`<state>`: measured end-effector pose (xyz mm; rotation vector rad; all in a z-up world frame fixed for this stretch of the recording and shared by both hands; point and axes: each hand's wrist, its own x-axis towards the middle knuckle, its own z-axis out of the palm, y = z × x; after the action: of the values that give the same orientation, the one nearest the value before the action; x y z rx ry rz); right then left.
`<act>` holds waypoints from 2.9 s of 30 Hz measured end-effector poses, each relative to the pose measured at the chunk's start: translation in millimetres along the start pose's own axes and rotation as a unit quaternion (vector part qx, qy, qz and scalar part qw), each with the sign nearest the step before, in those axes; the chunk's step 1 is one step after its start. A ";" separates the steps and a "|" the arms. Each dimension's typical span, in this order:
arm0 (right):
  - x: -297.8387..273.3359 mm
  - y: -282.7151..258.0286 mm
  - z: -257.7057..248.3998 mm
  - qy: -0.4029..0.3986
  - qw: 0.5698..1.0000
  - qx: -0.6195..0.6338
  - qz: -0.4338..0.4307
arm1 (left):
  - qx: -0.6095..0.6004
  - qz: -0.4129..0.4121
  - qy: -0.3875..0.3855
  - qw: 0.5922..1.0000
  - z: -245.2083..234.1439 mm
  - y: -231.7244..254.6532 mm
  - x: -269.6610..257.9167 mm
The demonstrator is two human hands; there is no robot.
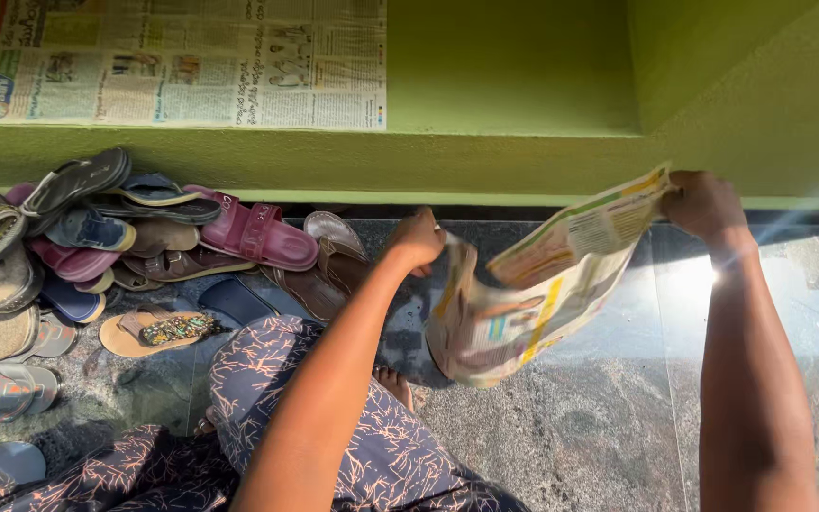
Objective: The person removes various shoes and sandals from a recessed wall shelf lined with newspaper, places them on the floor, and then rearranges the newspaper on the shelf. The person handles multiple pairs of footwear and a small cloth, placing them in a pile on the floor.
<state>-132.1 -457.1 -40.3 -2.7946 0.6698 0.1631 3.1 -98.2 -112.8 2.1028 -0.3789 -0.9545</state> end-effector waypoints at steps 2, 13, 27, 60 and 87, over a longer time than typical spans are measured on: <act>6.5 -20.9 -12.3 0.000 0.913 0.403 -0.065 | -0.156 0.015 -0.066 0.985 -7.8 18.7 -24.6; 22.4 -79.5 -134.9 0.256 0.858 0.322 -0.309 | -0.128 0.417 0.316 0.842 -86.9 94.3 -213.3; 61.9 -74.5 -24.0 0.615 0.737 0.136 -0.247 | -0.233 0.276 0.477 0.801 -120.9 43.2 -33.5; 84.4 -433.1 196.3 0.299 0.857 0.037 -0.418 | -0.088 0.015 0.713 0.696 -206.2 -112.7 33.5; -14.6 -303.5 164.6 0.268 0.864 0.143 -0.401 | -0.436 0.180 0.617 0.630 -249.3 -254.9 -148.7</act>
<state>-13.6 -144.3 -126.9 -2.5572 -0.3974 -0.8183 75.0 281.1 -127.7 1.2078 0.3503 0.6070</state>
